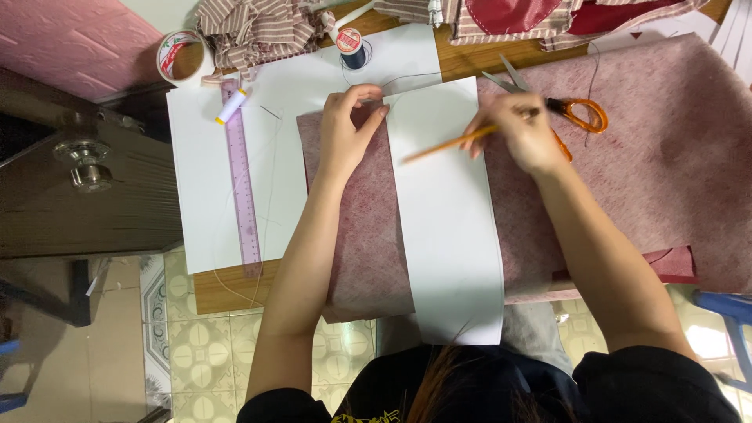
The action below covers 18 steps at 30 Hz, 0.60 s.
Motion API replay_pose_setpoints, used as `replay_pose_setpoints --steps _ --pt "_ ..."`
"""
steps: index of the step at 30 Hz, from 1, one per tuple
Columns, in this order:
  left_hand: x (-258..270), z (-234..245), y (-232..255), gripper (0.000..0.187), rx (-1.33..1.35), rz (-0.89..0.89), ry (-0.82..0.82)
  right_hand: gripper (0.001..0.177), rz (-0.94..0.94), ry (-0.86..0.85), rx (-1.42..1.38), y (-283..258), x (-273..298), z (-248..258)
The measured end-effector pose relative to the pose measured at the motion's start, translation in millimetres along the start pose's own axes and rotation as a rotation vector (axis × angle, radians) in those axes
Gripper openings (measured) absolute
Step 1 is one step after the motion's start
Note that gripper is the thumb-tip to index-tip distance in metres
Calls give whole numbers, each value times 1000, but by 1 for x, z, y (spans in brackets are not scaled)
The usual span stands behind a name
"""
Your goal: Tracing a paper template onto material using a pencil on a workshop table
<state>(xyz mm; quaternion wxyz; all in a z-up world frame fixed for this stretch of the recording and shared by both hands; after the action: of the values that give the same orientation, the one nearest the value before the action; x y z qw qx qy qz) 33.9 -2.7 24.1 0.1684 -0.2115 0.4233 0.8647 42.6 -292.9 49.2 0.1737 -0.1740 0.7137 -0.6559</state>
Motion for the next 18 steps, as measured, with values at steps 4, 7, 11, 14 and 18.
replay_pose_setpoints --steps 4,7,11,14,18 --pt "-4 4 13 20 15 -25 -19 75 11 222 -36 -21 11 43" --pt "-1 4 15 20 18 -27 -15 41 140 399 -170 4 16 88" --pt "-4 4 14 21 22 -4 -19 39 216 499 -49 3 17 97" --pt "-5 6 15 21 24 -1 -15 36 57 571 -46 9 8 90" --pt "-2 4 14 21 29 5 -14 48 141 529 159 -20 13 69"
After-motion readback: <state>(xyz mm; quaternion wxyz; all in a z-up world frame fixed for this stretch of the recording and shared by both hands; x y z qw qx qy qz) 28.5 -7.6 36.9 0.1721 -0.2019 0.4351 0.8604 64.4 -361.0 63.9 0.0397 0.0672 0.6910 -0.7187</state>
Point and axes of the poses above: each hand's wrist, its own x-axis away from the middle knuckle, its own z-axis out of the back of the hand, y = z × x, the point moved 4 cm from there along -x, towards the middle knuckle, and after that the axes turned 10 degrees about -z, right-handed, at the moved point
